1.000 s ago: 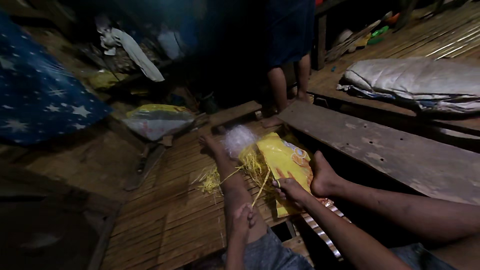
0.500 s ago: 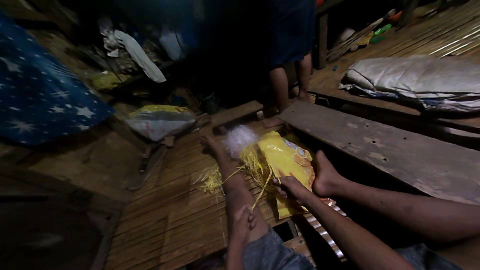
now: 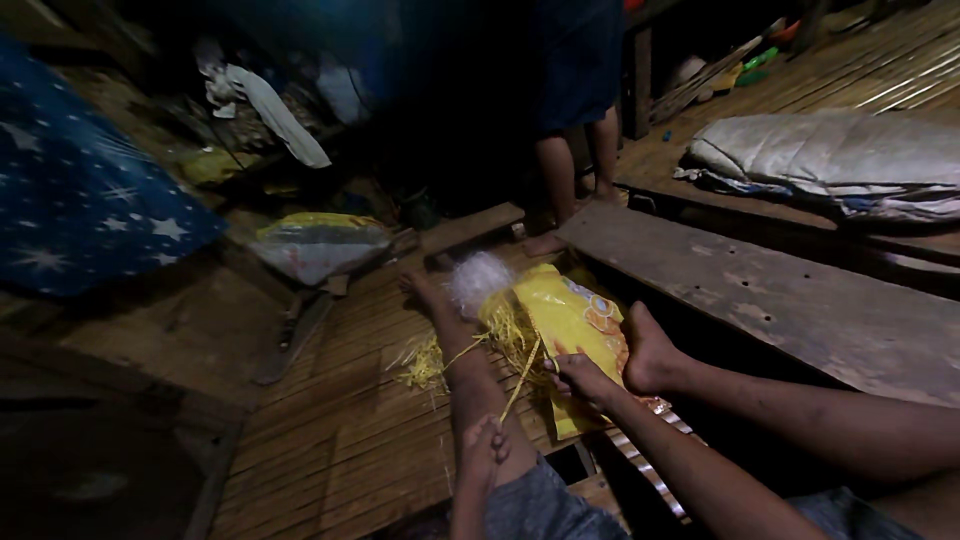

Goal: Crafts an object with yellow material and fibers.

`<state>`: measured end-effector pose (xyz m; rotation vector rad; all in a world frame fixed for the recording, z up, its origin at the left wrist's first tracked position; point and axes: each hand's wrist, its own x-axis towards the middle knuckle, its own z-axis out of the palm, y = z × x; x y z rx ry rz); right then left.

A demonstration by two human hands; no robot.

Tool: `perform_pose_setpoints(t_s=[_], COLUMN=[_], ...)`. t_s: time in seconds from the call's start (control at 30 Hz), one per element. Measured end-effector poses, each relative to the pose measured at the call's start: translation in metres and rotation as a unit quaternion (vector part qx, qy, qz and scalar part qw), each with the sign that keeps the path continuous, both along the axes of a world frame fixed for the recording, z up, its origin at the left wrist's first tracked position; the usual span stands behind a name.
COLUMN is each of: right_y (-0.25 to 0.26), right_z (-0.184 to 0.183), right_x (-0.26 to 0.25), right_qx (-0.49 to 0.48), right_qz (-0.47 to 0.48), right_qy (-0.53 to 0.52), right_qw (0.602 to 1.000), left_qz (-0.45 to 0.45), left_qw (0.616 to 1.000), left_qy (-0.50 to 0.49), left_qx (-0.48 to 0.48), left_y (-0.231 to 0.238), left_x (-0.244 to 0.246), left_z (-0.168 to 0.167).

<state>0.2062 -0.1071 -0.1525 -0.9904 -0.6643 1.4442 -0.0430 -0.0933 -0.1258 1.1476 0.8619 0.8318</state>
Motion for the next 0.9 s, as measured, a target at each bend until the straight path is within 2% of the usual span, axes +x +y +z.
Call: perform_pose_setpoints(t_s=[0.2,0.73,0.9], right_y=[0.007,0.006,0.002], right_z=[0.007,-0.002,0.017], right_x=[0.002,0.004,0.005], right_qx=[-0.01,0.012,0.018], right_qz=[-0.005,0.001,0.016], right_qy=[0.013,-0.001,-0.014], right_qw=[1.0,1.0,1.0], left_qz=[-0.001,0.005,0.011], left_qw=[1.0,1.0,0.999], left_qy=[0.005,-0.02,-0.032], left_qx=[0.006,0.009,0.006], left_y=[-0.002,-0.003,-0.005], left_x=[-0.005,-0.011,-0.015], left_z=[0.0,0.001,0.001])
